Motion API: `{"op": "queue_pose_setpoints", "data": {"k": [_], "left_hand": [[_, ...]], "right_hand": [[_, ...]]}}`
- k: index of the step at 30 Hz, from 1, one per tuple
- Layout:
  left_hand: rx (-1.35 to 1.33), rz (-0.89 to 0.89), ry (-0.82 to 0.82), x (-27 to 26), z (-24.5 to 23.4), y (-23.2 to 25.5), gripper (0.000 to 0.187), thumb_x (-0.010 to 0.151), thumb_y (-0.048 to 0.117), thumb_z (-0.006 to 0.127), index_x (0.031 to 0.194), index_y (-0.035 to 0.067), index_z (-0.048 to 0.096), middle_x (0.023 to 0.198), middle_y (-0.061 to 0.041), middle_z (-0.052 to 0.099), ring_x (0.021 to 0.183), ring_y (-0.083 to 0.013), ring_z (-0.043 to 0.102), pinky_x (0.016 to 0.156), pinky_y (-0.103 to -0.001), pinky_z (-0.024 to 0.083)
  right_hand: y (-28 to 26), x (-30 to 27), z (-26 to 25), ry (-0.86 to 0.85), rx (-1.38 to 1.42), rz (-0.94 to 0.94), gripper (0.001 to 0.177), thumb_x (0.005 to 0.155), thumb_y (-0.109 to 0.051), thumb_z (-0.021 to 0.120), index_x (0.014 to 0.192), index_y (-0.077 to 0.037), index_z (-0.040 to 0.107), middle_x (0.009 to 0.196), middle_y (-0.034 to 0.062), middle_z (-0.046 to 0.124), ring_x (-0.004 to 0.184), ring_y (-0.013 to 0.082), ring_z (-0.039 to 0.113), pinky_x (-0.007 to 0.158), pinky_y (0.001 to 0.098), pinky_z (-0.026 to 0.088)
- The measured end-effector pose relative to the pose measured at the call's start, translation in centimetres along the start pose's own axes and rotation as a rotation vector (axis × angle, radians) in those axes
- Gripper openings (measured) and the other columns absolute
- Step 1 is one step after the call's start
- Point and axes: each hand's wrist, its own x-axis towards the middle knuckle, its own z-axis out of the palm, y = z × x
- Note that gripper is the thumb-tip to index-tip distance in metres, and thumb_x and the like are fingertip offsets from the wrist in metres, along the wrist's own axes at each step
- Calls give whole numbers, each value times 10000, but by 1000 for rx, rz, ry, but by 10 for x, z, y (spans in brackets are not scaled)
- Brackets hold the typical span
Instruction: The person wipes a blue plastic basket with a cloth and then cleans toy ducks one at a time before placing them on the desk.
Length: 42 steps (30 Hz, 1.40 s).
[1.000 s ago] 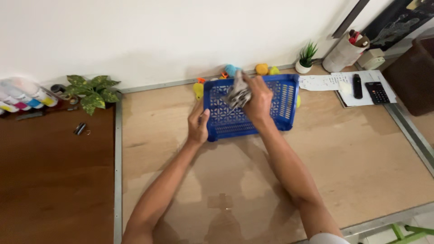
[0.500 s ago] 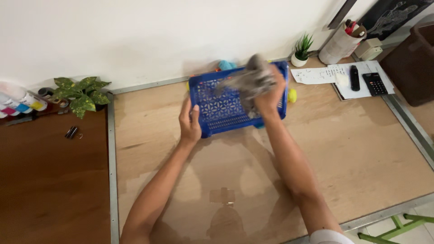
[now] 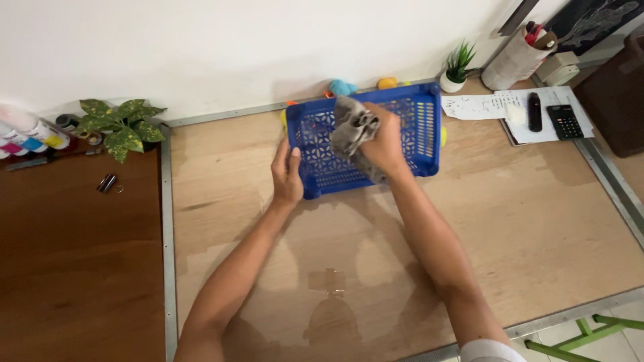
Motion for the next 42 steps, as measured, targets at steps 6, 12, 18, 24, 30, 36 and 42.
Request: {"op": "queue_pose_setpoints", "data": {"k": [6,12,18,24,30,36,42], "left_hand": [[154,139,-68,-8,4,-1,464,1125,257,512,1460,-64,500,1423,-203,595,1333,-267,570,1124,-362,440],[93,14,-4,-5,1,-2,414,1084,172,515,1434,-47,538,1358,-165,648,1245,-236,620,1066,-345,485],[106,53,-5,-1,0,4,380,1098,147,509,1421,-46,557,1337,-150,649,1236,-223,610,1071,-343,471],[-50,-66,-10,-1,0,0,430,1090,193,535,1460,-26,530,1321,-122,649,1175,-182,613,1026,-315,496],[15,-14,-3,-2,-2,-2,430,1104,197,538,1472,-24,529,1371,-117,634,1228,-182,604,1049,-305,486],[-19,-1,2,-1,-1,-4,418,1107,194,535,1456,-35,536,1378,-122,634,1248,-180,597,1065,-304,476],[41,-40,24,1,-2,-3,422,1091,203,543,1452,-15,544,1340,-110,656,1178,-163,622,978,-289,510]], "right_hand": [[-21,-14,35,-56,10,-171,366,711,-91,823,1051,-18,713,945,217,723,868,388,715,769,409,560],[-20,-16,32,-379,80,-145,489,758,-118,831,1212,-7,686,1004,195,730,939,339,728,816,401,566],[4,1,5,-205,699,251,179,925,-49,699,1101,-35,669,990,-33,658,938,84,604,821,272,521],[0,-2,-5,191,373,-139,222,892,-14,730,1085,-27,620,972,0,661,892,93,584,827,260,496],[-1,0,-11,-6,-175,-40,451,775,56,688,1204,-78,643,1017,171,719,988,397,684,802,423,521],[-39,-8,-19,-246,-547,9,554,759,-59,738,1273,-205,591,1163,192,654,978,435,670,776,529,526],[-59,-10,-28,-549,-463,-89,734,698,-176,785,1391,-200,543,1116,208,668,925,446,667,706,543,523]]}}
